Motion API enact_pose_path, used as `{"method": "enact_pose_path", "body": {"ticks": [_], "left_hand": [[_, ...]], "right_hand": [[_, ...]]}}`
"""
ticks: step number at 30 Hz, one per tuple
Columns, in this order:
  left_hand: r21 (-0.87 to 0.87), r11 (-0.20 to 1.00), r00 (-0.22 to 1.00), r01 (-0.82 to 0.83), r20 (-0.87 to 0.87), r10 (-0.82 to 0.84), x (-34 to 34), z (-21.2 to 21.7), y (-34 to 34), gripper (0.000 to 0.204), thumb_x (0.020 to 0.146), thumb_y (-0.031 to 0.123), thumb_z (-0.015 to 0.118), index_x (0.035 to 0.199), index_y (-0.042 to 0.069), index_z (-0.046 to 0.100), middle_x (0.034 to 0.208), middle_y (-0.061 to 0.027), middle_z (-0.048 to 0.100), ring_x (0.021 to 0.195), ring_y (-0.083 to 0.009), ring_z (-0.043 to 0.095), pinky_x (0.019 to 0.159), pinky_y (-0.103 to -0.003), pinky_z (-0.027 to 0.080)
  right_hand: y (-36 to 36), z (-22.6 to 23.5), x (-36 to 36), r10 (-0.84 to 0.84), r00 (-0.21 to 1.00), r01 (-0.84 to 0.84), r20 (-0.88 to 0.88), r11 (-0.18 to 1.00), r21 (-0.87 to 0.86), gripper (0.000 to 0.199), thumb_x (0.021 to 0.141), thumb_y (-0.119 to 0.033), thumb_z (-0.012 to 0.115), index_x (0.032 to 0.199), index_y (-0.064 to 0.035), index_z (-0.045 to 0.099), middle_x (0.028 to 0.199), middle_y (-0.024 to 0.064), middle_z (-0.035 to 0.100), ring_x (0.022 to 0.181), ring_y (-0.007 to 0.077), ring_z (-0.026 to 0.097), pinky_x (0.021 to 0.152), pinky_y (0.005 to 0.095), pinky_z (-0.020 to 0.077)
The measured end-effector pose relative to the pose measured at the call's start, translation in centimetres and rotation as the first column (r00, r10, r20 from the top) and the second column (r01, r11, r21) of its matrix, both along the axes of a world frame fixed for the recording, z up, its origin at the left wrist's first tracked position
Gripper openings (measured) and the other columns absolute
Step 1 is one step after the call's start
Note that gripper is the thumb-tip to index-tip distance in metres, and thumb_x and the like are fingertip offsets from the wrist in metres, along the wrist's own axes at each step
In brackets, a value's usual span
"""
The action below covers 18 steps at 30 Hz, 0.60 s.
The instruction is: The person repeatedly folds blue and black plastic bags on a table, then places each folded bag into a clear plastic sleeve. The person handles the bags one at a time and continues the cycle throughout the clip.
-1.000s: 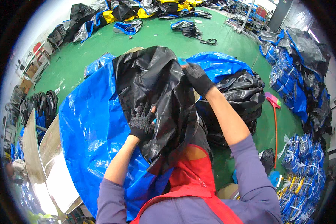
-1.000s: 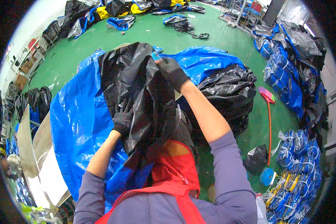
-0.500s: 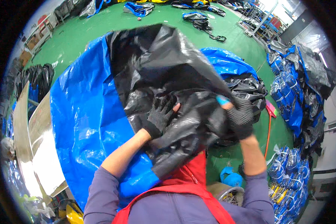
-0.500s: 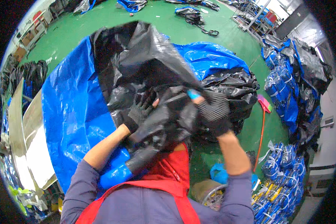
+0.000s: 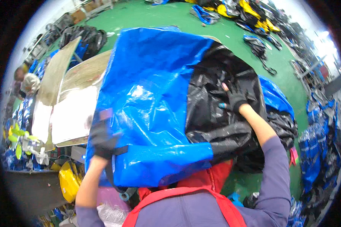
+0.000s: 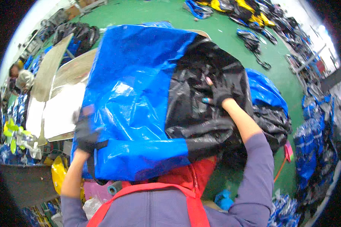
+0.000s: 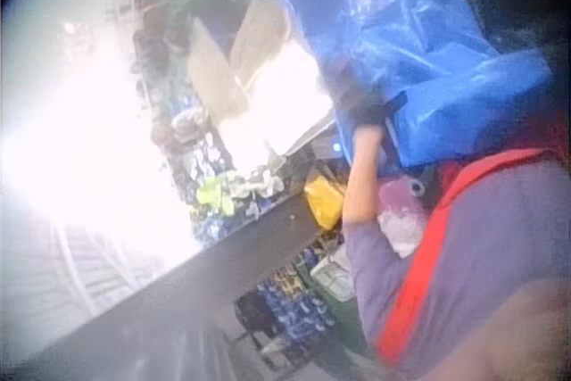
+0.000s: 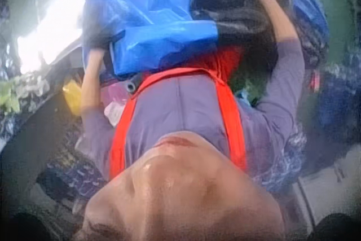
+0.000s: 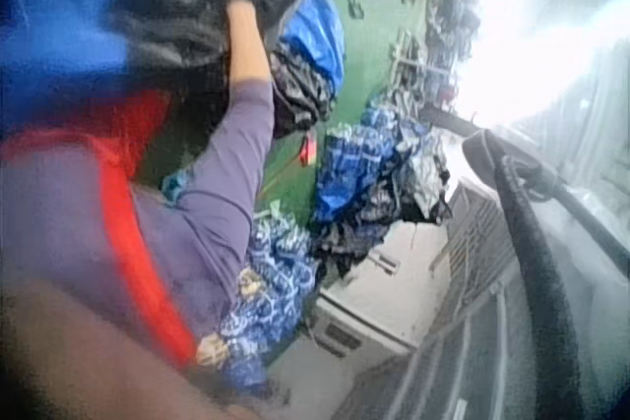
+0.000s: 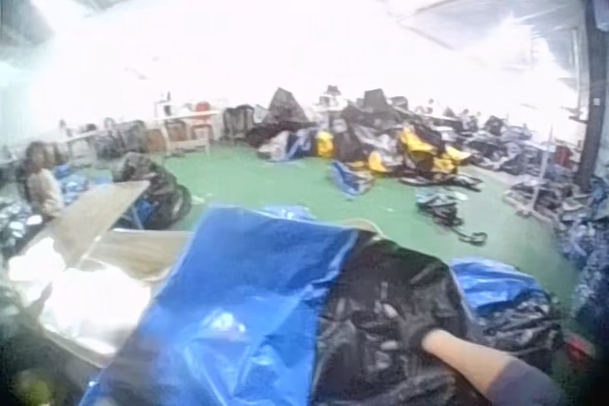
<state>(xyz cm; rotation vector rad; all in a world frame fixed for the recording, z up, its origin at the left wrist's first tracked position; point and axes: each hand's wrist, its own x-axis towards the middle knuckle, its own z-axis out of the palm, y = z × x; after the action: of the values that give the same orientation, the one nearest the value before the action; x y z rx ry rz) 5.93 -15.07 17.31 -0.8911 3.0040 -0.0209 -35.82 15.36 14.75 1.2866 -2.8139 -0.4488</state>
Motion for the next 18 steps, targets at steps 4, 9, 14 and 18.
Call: {"method": "enact_pose_path", "body": {"ticks": [4, 9, 14, 18], "left_hand": [[0.884, -0.139, 0.489, -0.447, 0.371, 0.790, 17.3, -4.5, -5.4, 0.058, 0.089, 0.054, 0.057, 0.113, 0.002, 0.060, 0.101, -0.0089, 0.066, 0.088, -0.0183, 0.061, 0.080, -0.034, 0.051], [0.969, 0.230, 0.693, -0.094, -0.102, 0.713, 22.8, -2.6, -4.4, 0.038, 0.089, 0.035, 0.062, 0.110, 0.003, 0.063, 0.101, -0.0098, 0.066, 0.086, -0.0179, 0.061, 0.077, -0.033, 0.050], [0.729, 0.551, 0.832, -0.407, 0.048, 0.552, 24.0, -1.7, -3.9, 0.035, 0.080, 0.020, 0.071, 0.107, -0.001, 0.060, 0.094, -0.0125, 0.066, 0.084, -0.0251, 0.061, 0.077, -0.038, 0.049], [0.053, 0.987, 0.955, -0.149, -0.253, 0.157, 17.8, -4.3, -8.0, 0.053, 0.086, 0.024, 0.059, 0.133, 0.003, 0.044, 0.129, -0.0252, 0.050, 0.119, -0.0410, 0.048, 0.099, -0.044, 0.039]], "right_hand": [[2.8, -3.9, -3.5, 0.117, 0.977, -0.082, 0.181, 0.978, -0.190, 0.114, 0.063, -0.075, 0.063, 0.152, -0.0323, 0.007, 0.158, 0.0143, 0.011, 0.143, 0.0448, 0.004, 0.102, 0.0750, 0.0005], [3.4, -3.4, -5.7, 0.008, 0.997, -0.022, 0.082, 0.986, 0.168, 0.113, 0.061, -0.074, 0.066, 0.151, -0.0346, 0.011, 0.156, 0.0172, 0.016, 0.141, 0.0468, 0.011, 0.111, 0.0612, 0.0099], [5.5, -2.4, -7.4, 0.091, 0.990, -0.102, 0.110, 0.991, 0.092, 0.121, 0.056, -0.069, 0.073, 0.152, -0.0265, 0.013, 0.155, 0.0211, 0.012, 0.142, 0.0409, 0.013, 0.113, 0.0579, 0.0099], [5.9, -3.6, -8.7, 0.073, 0.984, -0.090, 0.160, 0.991, 0.096, 0.117, 0.058, -0.070, 0.071, 0.151, -0.0285, 0.014, 0.154, 0.0232, 0.015, 0.141, 0.0461, 0.012, 0.111, 0.0629, 0.0105]]}}
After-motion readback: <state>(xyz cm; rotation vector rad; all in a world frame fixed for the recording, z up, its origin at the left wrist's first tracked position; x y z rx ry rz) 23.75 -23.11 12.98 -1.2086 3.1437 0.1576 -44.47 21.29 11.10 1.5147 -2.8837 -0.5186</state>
